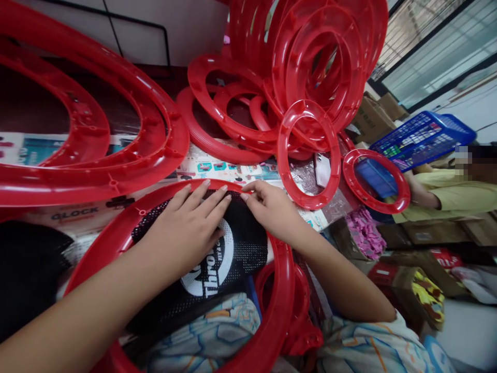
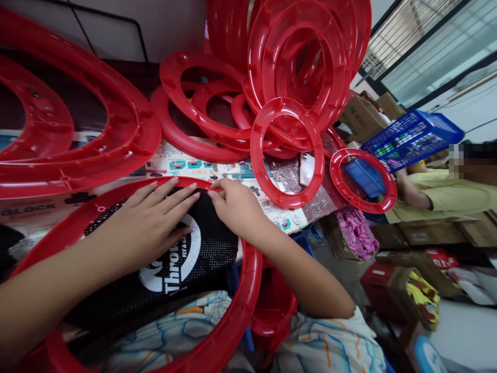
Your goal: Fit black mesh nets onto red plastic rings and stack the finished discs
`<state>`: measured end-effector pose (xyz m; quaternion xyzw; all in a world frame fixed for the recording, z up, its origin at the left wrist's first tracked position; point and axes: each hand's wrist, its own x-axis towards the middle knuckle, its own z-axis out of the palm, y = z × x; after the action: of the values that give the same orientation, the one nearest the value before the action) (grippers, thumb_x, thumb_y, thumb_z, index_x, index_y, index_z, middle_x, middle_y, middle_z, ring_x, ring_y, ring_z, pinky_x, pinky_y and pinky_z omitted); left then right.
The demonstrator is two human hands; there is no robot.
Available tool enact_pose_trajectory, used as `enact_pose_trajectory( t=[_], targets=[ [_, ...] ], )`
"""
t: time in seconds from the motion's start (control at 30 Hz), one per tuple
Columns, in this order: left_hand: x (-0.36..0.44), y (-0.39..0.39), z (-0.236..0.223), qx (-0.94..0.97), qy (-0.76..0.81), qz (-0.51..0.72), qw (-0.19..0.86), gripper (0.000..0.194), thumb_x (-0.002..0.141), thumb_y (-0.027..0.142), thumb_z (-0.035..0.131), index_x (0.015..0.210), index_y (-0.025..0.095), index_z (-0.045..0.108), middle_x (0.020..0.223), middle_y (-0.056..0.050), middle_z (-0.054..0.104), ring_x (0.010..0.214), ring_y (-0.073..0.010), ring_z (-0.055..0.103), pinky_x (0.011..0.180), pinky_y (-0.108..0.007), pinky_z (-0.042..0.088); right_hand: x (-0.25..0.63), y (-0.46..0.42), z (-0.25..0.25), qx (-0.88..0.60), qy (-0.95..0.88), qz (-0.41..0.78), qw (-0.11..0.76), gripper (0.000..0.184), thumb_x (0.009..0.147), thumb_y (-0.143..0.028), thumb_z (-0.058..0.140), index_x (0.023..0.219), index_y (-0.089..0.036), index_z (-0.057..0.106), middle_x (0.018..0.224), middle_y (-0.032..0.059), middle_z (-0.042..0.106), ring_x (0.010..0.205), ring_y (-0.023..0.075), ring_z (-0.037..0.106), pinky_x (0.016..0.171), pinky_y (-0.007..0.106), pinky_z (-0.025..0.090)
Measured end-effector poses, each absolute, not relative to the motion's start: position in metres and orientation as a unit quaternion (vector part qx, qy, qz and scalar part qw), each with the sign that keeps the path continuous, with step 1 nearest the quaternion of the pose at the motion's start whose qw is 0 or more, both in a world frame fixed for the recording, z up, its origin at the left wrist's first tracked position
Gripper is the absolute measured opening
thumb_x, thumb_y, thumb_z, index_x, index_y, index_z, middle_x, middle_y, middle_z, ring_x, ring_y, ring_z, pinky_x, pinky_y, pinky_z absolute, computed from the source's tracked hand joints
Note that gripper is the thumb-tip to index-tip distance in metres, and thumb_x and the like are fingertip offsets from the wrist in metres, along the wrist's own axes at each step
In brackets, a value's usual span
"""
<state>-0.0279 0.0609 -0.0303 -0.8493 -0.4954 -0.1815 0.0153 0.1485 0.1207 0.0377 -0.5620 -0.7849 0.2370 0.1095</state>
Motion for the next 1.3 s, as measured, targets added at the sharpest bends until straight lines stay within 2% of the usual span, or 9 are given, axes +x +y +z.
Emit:
enact_pose_trajectory(
  t=[0.13, 0.27, 0.43, 0.57, 0.8, 1.07, 1.3],
  targets=[
    [-0.027, 0.060, -0.029, -0.847, -0.497, -0.186, 0.004, 0.051, 0.091, 0.028, 0.044, 0.139, 0.010, 0.048, 0.146, -0.014, 0.049, 0.134, -0.0401, 0.043, 0.106, -0.058, 0.036, 0.149, 0.122, 0.041, -0.560, -0.793, 0.229, 0.076, 0.017, 0.089, -0.028, 0.058, 0.084, -0.018, 0.071, 0.068, 0.0013, 0.066, 0.063, 0.0137, 0.055, 0.061, 0.026, 0.037],
    [-0.026, 0.061, -0.028, -0.843, -0.502, -0.195, -0.010, 0.051, 0.091, 0.028, 0.044, 0.139, 0.012, 0.049, 0.146, -0.014, 0.049, 0.133, -0.0391, 0.043, 0.104, -0.057, 0.037, 0.147, 0.125, 0.041, -0.560, -0.795, 0.221, 0.068, 0.019, 0.089, -0.027, 0.058, 0.080, -0.018, 0.072, 0.071, 0.0022, 0.069, 0.064, 0.0137, 0.055, 0.060, 0.026, 0.037],
    [-0.026, 0.061, -0.029, -0.846, -0.498, -0.192, 0.017, 0.051, 0.092, 0.028, 0.042, 0.138, 0.009, 0.049, 0.145, -0.013, 0.051, 0.131, -0.0399, 0.045, 0.102, -0.056, 0.039, 0.143, 0.131, 0.037, -0.575, -0.796, 0.180, 0.066, 0.017, 0.084, -0.019, 0.056, 0.069, -0.017, 0.065, 0.061, 0.0002, 0.062, 0.058, 0.0123, 0.050, 0.057, 0.025, 0.033],
    [-0.026, 0.061, -0.029, -0.849, -0.495, -0.183, 0.031, 0.051, 0.092, 0.028, 0.042, 0.138, 0.009, 0.049, 0.149, -0.011, 0.046, 0.130, -0.0400, 0.045, 0.101, -0.055, 0.039, 0.142, 0.131, 0.036, -0.583, -0.795, 0.161, 0.052, 0.019, 0.083, -0.019, 0.055, 0.065, -0.018, 0.059, 0.058, -0.0002, 0.059, 0.055, 0.0125, 0.048, 0.055, 0.026, 0.031],
    [-0.027, 0.062, -0.029, -0.848, -0.494, -0.191, 0.005, 0.051, 0.090, 0.029, 0.045, 0.139, 0.014, 0.049, 0.144, -0.009, 0.052, 0.129, -0.0386, 0.046, 0.099, -0.054, 0.040, 0.142, 0.133, 0.033, -0.592, -0.794, 0.132, 0.033, 0.019, 0.084, -0.021, 0.054, 0.067, -0.018, 0.062, 0.059, 0.0011, 0.061, 0.056, 0.0137, 0.050, 0.055, 0.026, 0.031],
    [-0.026, 0.065, -0.029, -0.842, -0.502, -0.197, 0.024, 0.050, 0.092, 0.030, 0.042, 0.139, 0.013, 0.049, 0.138, -0.007, 0.058, 0.123, -0.0375, 0.050, 0.093, -0.051, 0.042, 0.141, 0.130, 0.037, -0.591, -0.803, 0.080, 0.002, 0.020, 0.089, -0.023, 0.053, 0.075, -0.016, 0.066, 0.071, 0.0065, 0.067, 0.065, 0.0175, 0.056, 0.058, 0.029, 0.032],
    [-0.024, 0.065, -0.026, -0.841, -0.510, -0.180, 0.007, 0.049, 0.093, 0.029, 0.041, 0.140, 0.017, 0.048, 0.141, -0.005, 0.055, 0.124, -0.0368, 0.049, 0.092, -0.049, 0.041, 0.149, 0.134, 0.043, -0.591, -0.792, 0.155, 0.005, 0.022, 0.089, -0.024, 0.055, 0.070, -0.018, 0.064, 0.063, 0.0024, 0.063, 0.058, 0.0147, 0.052, 0.056, 0.028, 0.034]
  ],
)
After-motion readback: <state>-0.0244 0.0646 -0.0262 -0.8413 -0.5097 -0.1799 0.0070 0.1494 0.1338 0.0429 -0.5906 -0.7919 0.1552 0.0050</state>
